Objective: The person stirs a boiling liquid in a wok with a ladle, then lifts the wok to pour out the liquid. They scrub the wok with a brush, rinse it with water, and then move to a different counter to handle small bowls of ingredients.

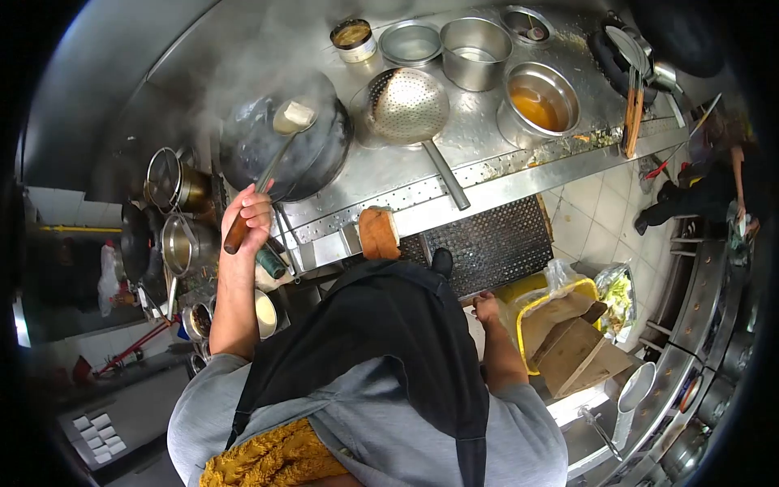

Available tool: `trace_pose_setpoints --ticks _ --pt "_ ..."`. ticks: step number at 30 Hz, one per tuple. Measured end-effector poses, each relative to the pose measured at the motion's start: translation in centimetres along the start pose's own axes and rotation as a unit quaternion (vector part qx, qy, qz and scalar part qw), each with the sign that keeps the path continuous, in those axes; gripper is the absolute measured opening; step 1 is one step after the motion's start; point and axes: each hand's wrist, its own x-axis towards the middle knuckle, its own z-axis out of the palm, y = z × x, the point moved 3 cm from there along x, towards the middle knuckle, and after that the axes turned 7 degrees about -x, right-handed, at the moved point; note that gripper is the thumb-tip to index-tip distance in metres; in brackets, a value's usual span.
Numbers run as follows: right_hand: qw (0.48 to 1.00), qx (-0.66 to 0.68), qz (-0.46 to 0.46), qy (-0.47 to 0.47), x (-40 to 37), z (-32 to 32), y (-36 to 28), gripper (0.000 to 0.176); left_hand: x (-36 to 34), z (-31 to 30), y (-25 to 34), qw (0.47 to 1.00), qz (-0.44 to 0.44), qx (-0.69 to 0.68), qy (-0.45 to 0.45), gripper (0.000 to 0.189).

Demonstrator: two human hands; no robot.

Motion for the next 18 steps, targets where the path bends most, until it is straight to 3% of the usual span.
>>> trace_pose_setpoints --ticks 12,14,18 --pt "0.998 0.054 -0.026 0.034 1.0 -2.9 1.7 0.035 8.6 9.1 -4.9 0.994 -0.098 0.013 -0.047 0.032" --pt "0.996 0.084 0.003 0.011 0.6 -3.4 1.7 0.046 10.9 10.4 -6.1 0.989 -0.131 0.008 -0.074 0.033" --pt "0.994 0.103 0.011 0.031 -0.4 -4.1 2.8 0.046 16.3 12.6 -8.5 0.979 -0.18 -0.003 -0.097 0.029"
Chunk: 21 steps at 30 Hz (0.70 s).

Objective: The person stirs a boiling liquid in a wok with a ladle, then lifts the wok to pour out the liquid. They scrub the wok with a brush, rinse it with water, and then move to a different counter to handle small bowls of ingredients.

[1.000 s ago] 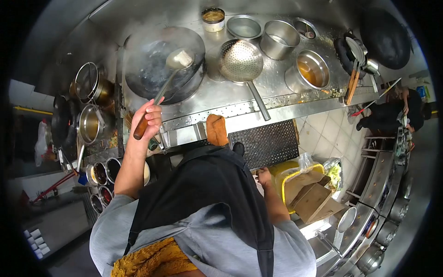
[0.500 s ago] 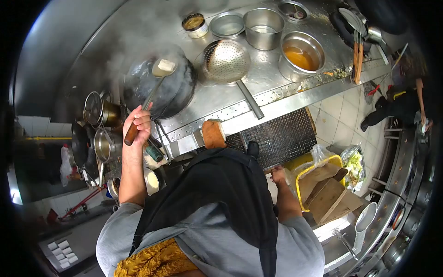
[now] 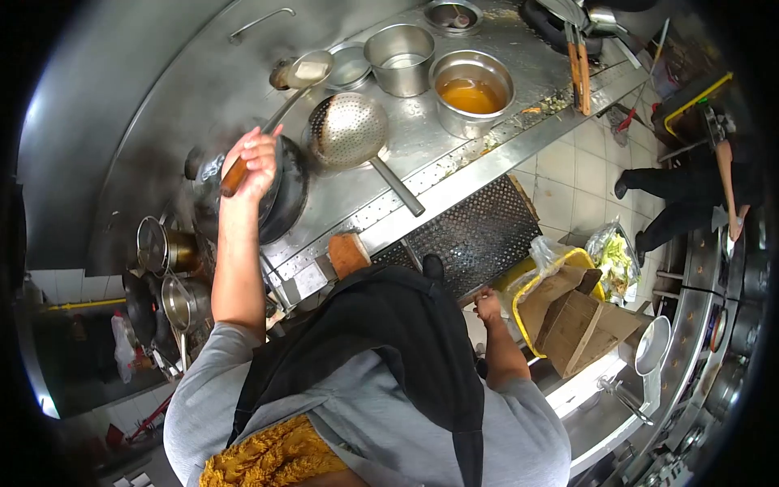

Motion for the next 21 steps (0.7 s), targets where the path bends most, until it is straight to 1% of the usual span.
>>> trace_pose_setpoints --ticks 2,4,6,7,8,10,11,12,14,15,16,18,19,20,21 --pt "1.0 0.006 0.009 0.016 -0.8 -0.5 1.0 0.045 3.4 0.0 0.1 1.0 -0.015 0.003 -0.004 0.027" --pt "0.999 0.02 0.025 0.023 -1.4 -0.8 2.1 0.048 6.9 -0.4 0.5 1.0 -0.028 -0.005 -0.001 0.038" --pt "0.997 0.062 0.033 0.031 -2.1 -0.8 3.2 0.043 10.0 -0.2 0.0 0.998 -0.034 0.033 0.03 0.028" --pt "0.996 0.065 0.045 0.03 -2.2 -0.8 3.9 0.045 11.5 -0.5 -0.1 0.995 -0.027 0.08 0.052 0.016" --pt "0.996 0.066 0.045 0.033 -2.4 -0.8 4.4 0.045 12.9 -0.8 -0.3 0.989 -0.019 0.128 0.073 0.012" --pt "0.993 0.096 0.062 0.03 -2.9 -0.5 5.6 0.044 15.2 -1.4 -0.8 0.957 -0.002 0.257 0.132 0.017" --pt "0.991 0.112 0.073 0.021 -2.8 -0.3 6.3 0.044 16.0 -2.0 -1.1 0.938 0.008 0.303 0.17 0.015" --pt "0.991 0.114 0.073 0.022 -2.8 -0.1 6.9 0.044 16.9 -3.0 -0.8 0.923 0.014 0.335 0.19 0.011" --pt "0.99 0.118 0.079 0.014 -2.7 0.3 8.0 0.043 17.2 -3.4 -1.3 0.866 0.034 0.445 0.227 0.008" --pt "0.99 0.12 0.075 0.013 -2.6 0.7 8.3 0.044 17.6 -4.0 -1.0 0.832 0.051 0.487 0.262 0.018" --pt "0.99 0.118 0.074 0.013 -2.7 0.8 8.2 0.044 17.4 -3.9 -1.5 0.832 0.052 0.487 0.262 0.018" --pt "0.996 0.071 0.061 0.003 -2.8 1.1 7.6 0.044 16.3 -3.7 -1.7 0.755 0.113 0.588 0.266 0.049" --pt "0.993 0.092 0.069 -0.011 -2.5 1.3 7.5 0.044 16.4 -4.4 -0.9 0.746 0.114 0.605 0.253 0.071" --pt "0.994 0.085 0.065 -0.013 -0.9 1.8 8.8 0.044 15.6 -4.4 -0.7 0.747 0.121 0.602 0.255 0.071" --pt "0.999 0.036 0.011 -0.03 2.0 2.6 11.0 0.043 14.6 -4.3 -0.7 0.723 0.14 0.631 0.243 0.051"
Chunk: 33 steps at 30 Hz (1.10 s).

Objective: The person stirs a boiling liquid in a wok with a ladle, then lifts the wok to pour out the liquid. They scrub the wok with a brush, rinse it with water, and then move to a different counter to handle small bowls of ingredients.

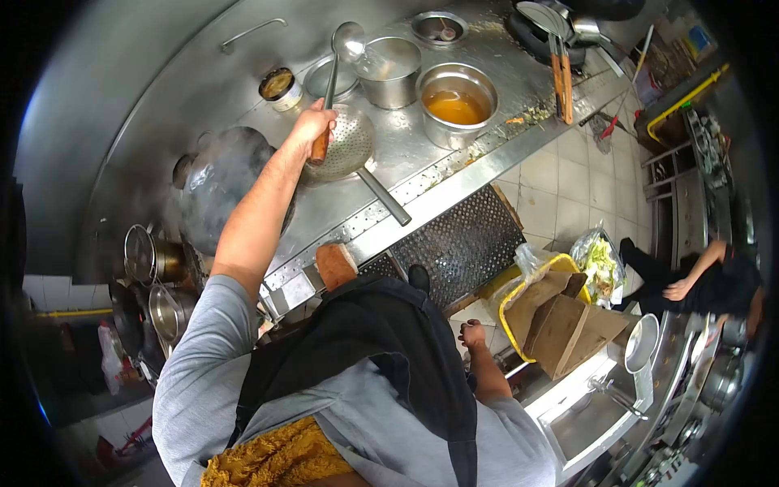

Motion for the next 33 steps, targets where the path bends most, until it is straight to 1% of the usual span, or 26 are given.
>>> trace_pose_setpoints --ticks 1,2,3,5,6,7,9,10,12,13,15,17,18,20,21,23,24,25,26,27,28,29,30,31,32,33 --pt "0.997 -0.051 -0.051 -0.019 1.6 0.1 0.7 0.043 -0.8 -0.7 0.0 0.999 0.031 0.029 0.006 0.032" --pt "1.0 -0.026 0.003 0.003 -1.9 -0.2 -3.6 0.043 -1.2 -1.7 -0.5 0.998 0.042 0.025 0.03 0.047" --pt "0.999 -0.035 0.0 0.001 -2.1 -0.1 -4.5 0.043 -2.0 -2.9 -0.7 0.998 0.044 0.02 0.038 0.047" --pt "0.994 -0.082 -0.071 -0.014 -1.8 0.2 -6.2 0.044 -5.0 -5.3 -0.9 0.997 0.062 -0.008 0.034 0.053" --pt "0.992 -0.096 -0.077 -0.022 -1.8 0.4 -7.3 0.044 -7.1 -6.7 -0.9 0.997 0.077 -0.009 0.028 0.056" --pt "0.994 -0.093 -0.062 -0.01 -2.8 0.7 -9.0 0.043 -9.1 -8.1 -1.1 0.996 0.063 -0.033 0.056 0.063" --pt "0.996 -0.088 -0.031 0.014 -5.4 1.3 -12.6 0.042 -12.4 -12.1 -2.7 0.994 0.077 -0.057 0.058 0.062" --pt "0.998 -0.06 -0.033 0.007 -5.0 1.8 -12.6 0.042 -14.2 -14.2 -3.8 0.993 0.077 -0.061 0.073 0.062" --pt "0.995 -0.091 -0.041 0.005 -5.4 2.2 -13.8 0.041 -17.8 -18.1 -6.0 0.991 0.046 -0.055 0.115 0.063" --pt "0.993 -0.11 -0.046 0.01 -5.8 2.3 -14.4 0.041 -19.8 -19.7 -7.0 0.988 0.029 -0.047 0.146 0.069" --pt "0.988 -0.141 -0.059 0.01 -6.0 2.7 -15.0 0.041 -22.8 -22.9 -9.2 0.979 0.008 -0.015 0.204 0.068" --pt "0.983 -0.17 -0.074 0.01 -5.5 3.0 -15.3 0.041 -25.2 -25.4 -11.2 0.967 -0.014 -0.013 0.253 0.061" --pt "0.981 -0.183 -0.071 0.001 -5.2 3.1 -15.5 0.041 -26.1 -26.2 -11.9 0.966 -0.015 -0.017 0.258 0.061" --pt "0.977 -0.2 -0.071 -0.008 -4.7 3.4 -16.0 0.042 -27.5 -27.6 -13.1 0.96 -0.018 -0.027 0.276 0.046" --pt "0.975 -0.211 -0.069 -0.003 -4.7 3.6 -16.4 0.043 -28.0 -27.9 -13.7 0.959 -0.017 -0.031 0.281 0.046" --pt "0.972 -0.226 -0.069 0.002 -3.8 3.7 -16.8 0.044 -28.7 -28.4 -15.1 0.956 -0.046 -0.051 0.285 0.034" --pt "0.967 -0.24 -0.082 -0.009 -3.3 4.0 -17.1 0.045 -28.6 -28.9 -16.3 0.957 -0.054 -0.058 0.279 0.03" --pt "0.962 -0.255 -0.095 -0.021 -2.4 4.1 -17.1 0.046 -28.7 -28.8 -16.4 0.956 -0.054 -0.06 0.281 0.03" --pt "0.961 -0.257 -0.096 -0.021 -1.4 4.2 -16.8 0.046 -28.7 -28.4 -16.6 0.951 -0.068 -0.14 0.266 0.028" --pt "0.961 -0.248 -0.118 -0.031 -0.5 4.4 -16.7 0.046 -28.8 -28.1 -16.8 0.941 -0.082 -0.217 0.248 0.026" --pt "0.961 -0.237 -0.139 -0.041 -0.3 4.7 -16.8 0.047 -28.6 -28.1 -16.9 0.937 -0.101 -0.249 0.224 0.022" --pt "0.96 -0.238 -0.14 -0.041 -0.1 4.8 -16.8 0.047 -28.6 -28.1 -16.9 0.937 -0.101 -0.249 0.224 0.022" --pt "0.965 -0.221 -0.135 -0.044 0.2 4.9 -16.8 0.048 -28.6 -27.8 -17.1 0.9 -0.094 -0.37 0.21 0.021" --pt "0.969 -0.203 -0.131 -0.047 0.3 5.2 -16.9 0.048 -28.6 -27.4 -16.9 0.849 -0.086 -0.485 0.193 0.02" --pt "0.973 -0.185 -0.126 -0.051 0.3 5.4 -16.8 0.049 -28.6 -27.5 -16.8 0.85 -0.087 -0.483 0.192 0.02" --pt "0.977 -0.166 -0.12 -0.054 0.3 5.7 -16.7 0.049 -28.4 -27.3 -16.4 0.811 -0.065 -0.571 0.109 0.019"
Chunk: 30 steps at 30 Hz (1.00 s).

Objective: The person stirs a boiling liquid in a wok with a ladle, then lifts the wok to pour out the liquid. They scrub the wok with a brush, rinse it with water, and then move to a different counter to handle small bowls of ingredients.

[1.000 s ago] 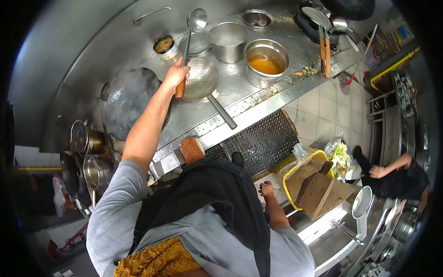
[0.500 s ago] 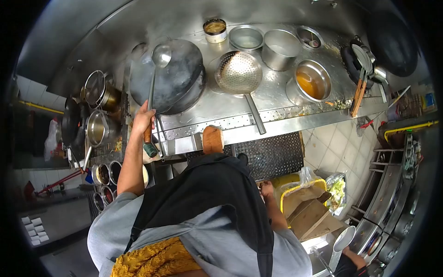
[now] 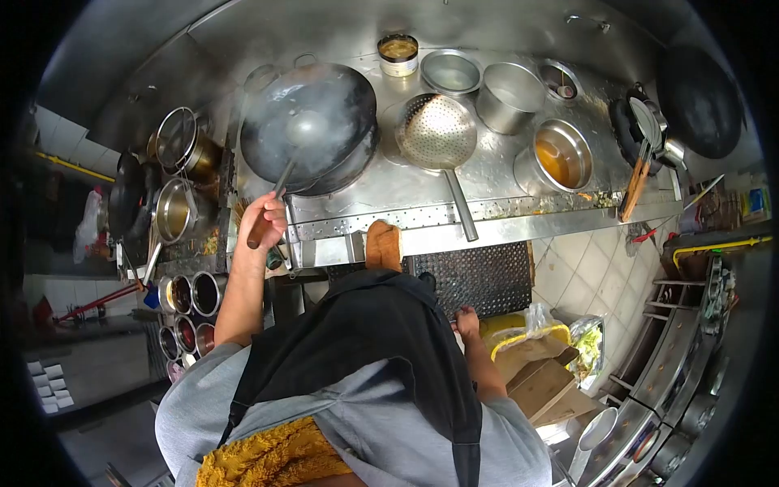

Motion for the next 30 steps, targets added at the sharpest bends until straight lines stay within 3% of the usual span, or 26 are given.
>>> trace_pose_setpoints --ticks 1,2,4,5,7,8,10,14,15,18,20,22,27,30 --pt "1.0 0.021 0.005 -0.002 0.0 0.3 0.2 0.05 0.0 0.6 -0.1 0.992 -0.043 -0.09 -0.08 0.02" --pt "1.0 0.026 0.007 -0.002 1.0 0.5 2.0 0.05 -0.3 1.4 -0.2 0.992 -0.045 -0.086 -0.079 0.02" --pt "0.978 -0.145 -0.149 -0.029 3.3 0.9 5.5 0.048 -1.0 3.2 -0.4 0.982 -0.057 -0.141 -0.109 0.022" --pt "0.978 -0.141 -0.149 -0.028 5.2 1.3 8.5 0.048 -1.1 3.6 -0.4 0.981 -0.057 -0.149 -0.112 0.022" --pt "0.905 -0.288 -0.29 0.12 7.0 1.8 11.2 0.046 -1.5 4.8 -0.6 0.981 -0.061 -0.146 -0.11 0.023" --pt "0.906 -0.284 -0.289 0.12 7.0 1.7 11.7 0.046 -1.7 5.5 -0.7 0.981 -0.065 -0.146 -0.109 0.023" --pt "0.976 -0.181 -0.118 -0.002 6.3 1.3 13.2 0.044 -1.9 6.6 -0.8 0.981 -0.071 -0.134 -0.117 0.024" --pt "0.992 -0.104 -0.07 -0.026 3.4 1.0 11.9 0.043 -2.0 9.0 -1.0 0.984 -0.078 -0.106 -0.12 0.025" --pt "0.997 -0.056 0.045 0.006 -2.3 -0.3 4.4 0.043 -1.9 9.8 -1.1 0.985 -0.079 -0.098 -0.121 0.025" --pt "0.994 0.012 0.103 0.039 -2.6 -0.2 4.0 0.044 -1.1 11.7 -1.3 0.986 -0.087 -0.072 -0.125 0.025" --pt "0.994 0.038 0.097 0.033 -0.6 0.7 6.3 0.046 -0.5 13.3 -1.7 0.986 -0.095 -0.062 -0.12 0.026" --pt "0.978 0.185 0.087 0.029 0.5 1.8 7.9 0.044 0.3 15.3 -2.4 0.986 -0.104 -0.04 -0.127 0.027" --pt "0.974 0.211 0.079 0.032 -0.3 1.8 7.8 0.04 3.3 20.3 -4.5 0.979 -0.141 -0.012 -0.149 0.025" --pt "0.992 0.122 0.038 0.015 -1.6 1.4 7.4 0.037 5.9 23.4 -6.5 0.971 -0.178 -0.015 -0.161 0.024"
